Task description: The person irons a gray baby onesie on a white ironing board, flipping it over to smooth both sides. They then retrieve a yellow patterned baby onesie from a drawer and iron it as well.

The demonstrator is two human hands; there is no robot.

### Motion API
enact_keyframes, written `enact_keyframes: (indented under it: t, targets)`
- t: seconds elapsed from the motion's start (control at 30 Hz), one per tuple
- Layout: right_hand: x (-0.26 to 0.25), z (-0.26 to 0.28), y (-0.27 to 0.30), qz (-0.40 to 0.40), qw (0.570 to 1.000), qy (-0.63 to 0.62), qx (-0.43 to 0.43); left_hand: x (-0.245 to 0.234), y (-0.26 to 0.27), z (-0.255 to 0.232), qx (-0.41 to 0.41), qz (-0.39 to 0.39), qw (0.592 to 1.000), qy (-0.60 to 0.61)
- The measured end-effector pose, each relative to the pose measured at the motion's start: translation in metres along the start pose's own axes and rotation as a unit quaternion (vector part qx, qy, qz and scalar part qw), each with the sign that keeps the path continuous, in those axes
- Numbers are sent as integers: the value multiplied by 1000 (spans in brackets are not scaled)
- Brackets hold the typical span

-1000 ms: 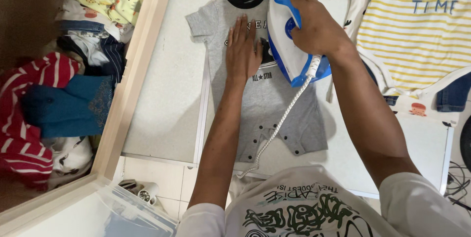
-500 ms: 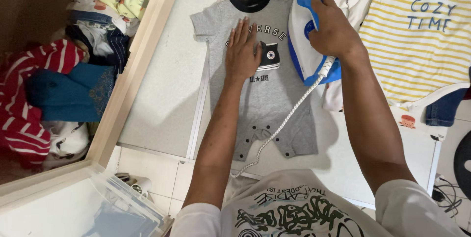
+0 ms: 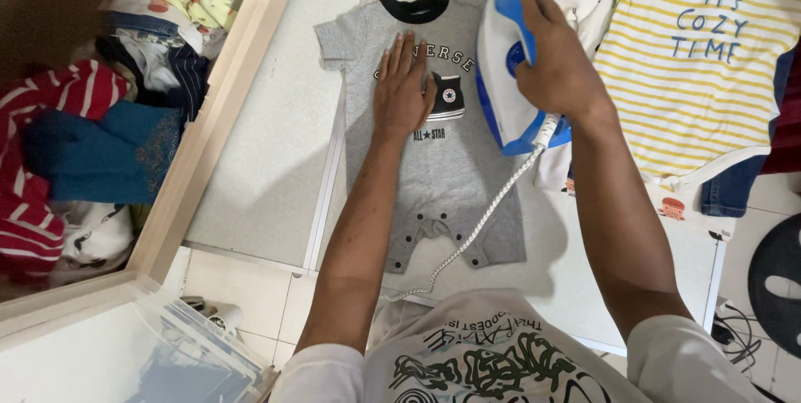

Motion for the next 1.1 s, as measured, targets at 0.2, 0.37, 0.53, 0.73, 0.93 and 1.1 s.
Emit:
enact_keyframes:
  t: [0.2, 0.37, 0.53, 0.73, 0.93, 1.1]
  targets:
    - [30, 25, -2, 57, 998, 1, -7, -2, 3, 0, 2, -9, 1000, 15]
    - [27, 12, 4, 48, 998, 10, -27, 1, 1, 2, 5, -9, 1000, 4]
    - [10, -10, 15, 47, 999, 8, -10, 3, 2, 4, 1, -6, 1000, 4]
    - [-3, -34, 17, 12, 997, 57, 40, -2, 1, 0, 13, -26, 999, 13]
    - [7, -18, 5, -28, 999, 32, 22, -2, 7, 2, 8, -18, 1000, 9]
    - [28, -2, -22, -21, 1000, -21, 10, 3, 1, 4, -10, 4, 1000, 17]
Point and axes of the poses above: each hand's wrist, its own y-axis away from the middle knuckle, its own x-axis out of the palm, z = x × y, the point moved 9 cm from there along -y, towards the middle knuckle, and after that the axes turned 4 degrees about y, right-handed, at the moved point
